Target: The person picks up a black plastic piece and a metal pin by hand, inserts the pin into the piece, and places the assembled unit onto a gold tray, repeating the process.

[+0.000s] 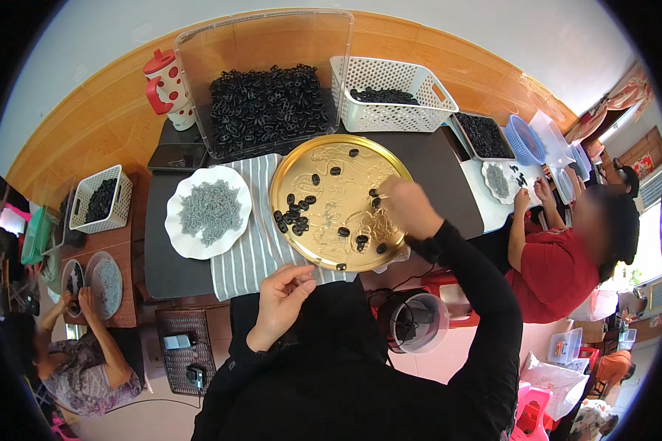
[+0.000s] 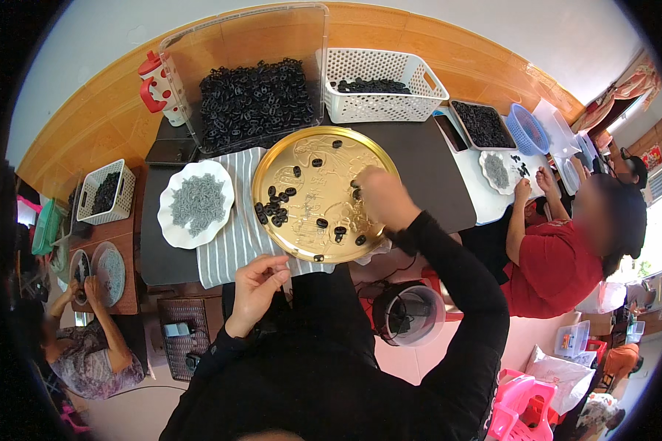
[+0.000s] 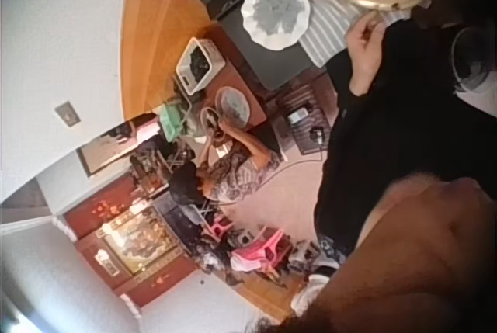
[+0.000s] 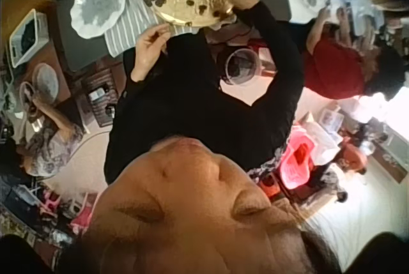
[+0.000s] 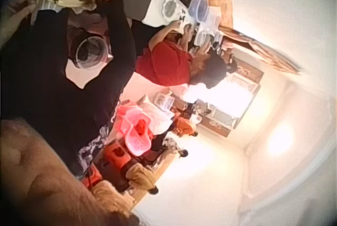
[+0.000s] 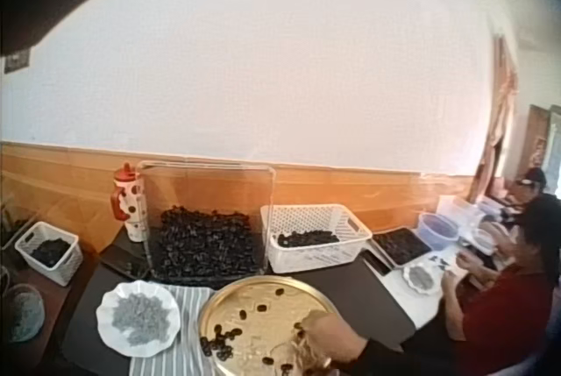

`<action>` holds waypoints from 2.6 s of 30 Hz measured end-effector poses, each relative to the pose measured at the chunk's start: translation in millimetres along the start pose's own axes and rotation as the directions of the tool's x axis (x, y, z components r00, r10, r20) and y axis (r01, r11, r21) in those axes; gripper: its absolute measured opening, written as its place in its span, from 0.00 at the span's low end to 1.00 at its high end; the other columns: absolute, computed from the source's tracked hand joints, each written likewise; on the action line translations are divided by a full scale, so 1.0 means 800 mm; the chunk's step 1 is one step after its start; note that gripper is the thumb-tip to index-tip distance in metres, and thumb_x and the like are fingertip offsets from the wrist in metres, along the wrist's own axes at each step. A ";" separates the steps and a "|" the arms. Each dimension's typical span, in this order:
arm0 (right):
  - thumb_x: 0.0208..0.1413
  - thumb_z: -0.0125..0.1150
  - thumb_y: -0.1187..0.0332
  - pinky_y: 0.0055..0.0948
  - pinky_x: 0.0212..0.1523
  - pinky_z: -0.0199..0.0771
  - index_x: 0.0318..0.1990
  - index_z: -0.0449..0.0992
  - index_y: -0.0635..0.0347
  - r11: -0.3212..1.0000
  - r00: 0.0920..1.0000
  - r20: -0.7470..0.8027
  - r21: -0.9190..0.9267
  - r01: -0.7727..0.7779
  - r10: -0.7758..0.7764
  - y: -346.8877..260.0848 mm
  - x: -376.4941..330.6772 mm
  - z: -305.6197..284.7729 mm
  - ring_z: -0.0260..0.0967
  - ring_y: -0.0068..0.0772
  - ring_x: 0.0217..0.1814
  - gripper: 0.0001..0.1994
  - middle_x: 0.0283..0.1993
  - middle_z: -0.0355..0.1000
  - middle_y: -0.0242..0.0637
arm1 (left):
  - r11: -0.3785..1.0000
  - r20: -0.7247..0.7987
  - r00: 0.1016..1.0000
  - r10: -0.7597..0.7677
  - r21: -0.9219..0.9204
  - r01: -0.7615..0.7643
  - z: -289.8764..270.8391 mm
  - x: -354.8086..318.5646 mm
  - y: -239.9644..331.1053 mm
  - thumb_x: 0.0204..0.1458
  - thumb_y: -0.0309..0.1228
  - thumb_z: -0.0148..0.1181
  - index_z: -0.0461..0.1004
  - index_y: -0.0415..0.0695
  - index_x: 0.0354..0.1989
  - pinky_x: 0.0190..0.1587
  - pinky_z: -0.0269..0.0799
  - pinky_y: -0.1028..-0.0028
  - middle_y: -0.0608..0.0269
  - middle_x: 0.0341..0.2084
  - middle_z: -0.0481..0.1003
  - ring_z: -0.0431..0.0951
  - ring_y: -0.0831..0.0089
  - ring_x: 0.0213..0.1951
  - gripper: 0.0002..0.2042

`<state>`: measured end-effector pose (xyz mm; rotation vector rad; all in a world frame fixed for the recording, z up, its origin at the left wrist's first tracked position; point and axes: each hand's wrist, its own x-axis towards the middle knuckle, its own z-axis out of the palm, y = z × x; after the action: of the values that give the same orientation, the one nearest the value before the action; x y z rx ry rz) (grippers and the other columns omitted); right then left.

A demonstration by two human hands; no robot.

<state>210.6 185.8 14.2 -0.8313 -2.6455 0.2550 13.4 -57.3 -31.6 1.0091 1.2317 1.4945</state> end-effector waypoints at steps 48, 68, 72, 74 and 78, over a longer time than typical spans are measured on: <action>0.54 0.55 0.80 0.16 0.33 0.70 0.37 0.75 0.67 0.091 0.877 0.203 0.959 -0.267 0.436 -0.116 -0.077 0.028 0.72 0.18 0.31 0.05 0.30 0.74 0.32 | 0.307 0.208 0.936 0.284 0.905 -0.294 0.037 0.095 0.020 0.37 0.18 0.60 0.75 0.38 0.24 0.38 0.65 0.65 0.56 0.25 0.69 0.67 0.58 0.33 0.04; 0.49 0.58 0.84 0.16 0.35 0.62 0.35 0.73 0.66 0.377 0.826 -0.254 0.924 0.055 0.504 -0.194 -0.060 0.058 0.63 0.17 0.32 0.06 0.32 0.69 0.31 | 0.957 -0.050 0.999 0.021 -0.289 -0.034 0.024 0.045 0.027 0.48 0.14 0.59 0.73 0.35 0.34 0.38 0.70 0.82 0.65 0.30 0.75 0.73 0.82 0.32 0.07; 0.49 0.58 0.84 0.17 0.34 0.62 0.35 0.73 0.66 0.410 0.822 -0.287 0.909 0.072 0.492 -0.197 -0.060 0.060 0.63 0.18 0.32 0.07 0.32 0.69 0.32 | 0.949 -0.061 0.998 0.018 -0.312 -0.037 0.024 0.043 0.026 0.48 0.14 0.59 0.73 0.36 0.34 0.36 0.70 0.83 0.65 0.29 0.75 0.73 0.83 0.31 0.06; 0.49 0.58 0.84 0.17 0.34 0.62 0.35 0.73 0.66 0.429 0.825 -0.292 0.901 0.067 0.484 -0.197 -0.060 0.059 0.63 0.19 0.32 0.07 0.32 0.69 0.32 | 0.947 -0.065 0.998 0.021 -0.318 -0.040 0.023 0.042 0.026 0.48 0.15 0.59 0.73 0.36 0.34 0.36 0.69 0.83 0.65 0.29 0.75 0.72 0.83 0.31 0.06; 0.48 0.59 0.84 0.17 0.34 0.63 0.35 0.73 0.66 0.424 0.825 -0.272 0.904 0.044 0.496 -0.198 -0.061 0.058 0.63 0.19 0.32 0.06 0.32 0.69 0.32 | 0.950 -0.068 0.998 0.010 -0.311 -0.030 0.023 0.042 0.026 0.48 0.15 0.60 0.73 0.36 0.34 0.35 0.69 0.83 0.66 0.28 0.75 0.72 0.84 0.31 0.06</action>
<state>148.2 25.7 1.2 -0.7155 -1.4739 1.2073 19.9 -22.4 -7.0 0.7682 0.9906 1.6864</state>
